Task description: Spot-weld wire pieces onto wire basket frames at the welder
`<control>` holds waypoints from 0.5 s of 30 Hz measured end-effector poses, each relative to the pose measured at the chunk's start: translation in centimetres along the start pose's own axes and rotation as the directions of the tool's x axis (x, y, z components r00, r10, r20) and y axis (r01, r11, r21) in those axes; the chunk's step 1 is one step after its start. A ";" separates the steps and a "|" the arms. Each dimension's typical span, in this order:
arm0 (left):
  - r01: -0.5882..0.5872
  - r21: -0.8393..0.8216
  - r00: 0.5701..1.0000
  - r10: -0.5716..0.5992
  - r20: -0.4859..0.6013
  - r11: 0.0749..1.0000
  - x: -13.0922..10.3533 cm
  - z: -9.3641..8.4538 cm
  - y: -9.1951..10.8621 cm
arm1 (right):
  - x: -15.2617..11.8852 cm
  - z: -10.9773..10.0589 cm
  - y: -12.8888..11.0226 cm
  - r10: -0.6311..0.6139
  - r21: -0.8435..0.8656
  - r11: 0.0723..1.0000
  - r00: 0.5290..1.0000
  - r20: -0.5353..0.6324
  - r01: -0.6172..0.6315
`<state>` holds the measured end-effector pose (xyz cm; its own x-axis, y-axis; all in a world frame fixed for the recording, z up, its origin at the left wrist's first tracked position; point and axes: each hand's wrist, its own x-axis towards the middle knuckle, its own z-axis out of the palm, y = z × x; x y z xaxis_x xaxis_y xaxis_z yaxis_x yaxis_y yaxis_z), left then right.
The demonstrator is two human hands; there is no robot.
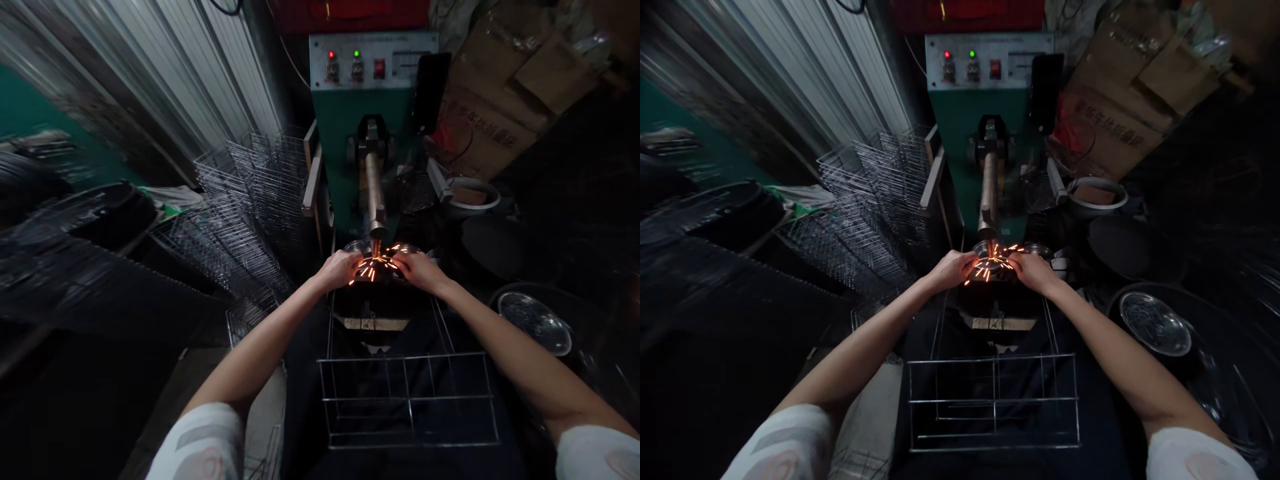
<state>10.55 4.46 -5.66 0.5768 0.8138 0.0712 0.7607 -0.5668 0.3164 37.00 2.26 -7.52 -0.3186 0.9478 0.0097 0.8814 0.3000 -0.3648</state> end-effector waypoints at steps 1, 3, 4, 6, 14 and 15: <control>-0.002 -0.004 1.000 0.002 0.001 1.000 0.0 0.0 0.0 | 0.0 0.0 0.0 -0.003 0.002 1.000 1.000 0.003 0.003; -0.006 -0.010 1.000 0.006 0.004 1.000 0.0 -0.1 0.1 | -0.1 -0.1 -0.1 -0.005 0.001 1.000 1.000 0.003 0.005; -0.008 -0.011 1.000 0.008 0.007 1.000 -0.1 -0.2 0.1 | -0.1 -0.1 -0.2 -0.005 0.002 1.000 1.000 -0.001 0.005; -0.012 -0.013 1.000 0.012 0.015 1.000 -0.1 -0.3 0.2 | -0.2 -0.1 -0.2 -0.009 0.008 1.000 1.000 -0.012 0.009; 0.006 -0.021 1.000 -0.006 0.014 1.000 -0.1 -0.3 0.2 | -0.2 0.2 0.2 -0.011 0.012 1.000 1.000 -0.027 0.012; 0.010 -0.024 1.000 -0.010 0.013 1.000 -0.1 -0.2 0.2 | -0.2 0.2 0.2 -0.016 0.019 1.000 0.999 -0.039 0.016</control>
<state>10.56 4.27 -5.41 0.5732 0.8175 0.0559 0.7590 -0.5554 0.3399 37.18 2.08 -7.82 -0.3183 0.9466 0.0517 0.8694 0.3133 -0.3820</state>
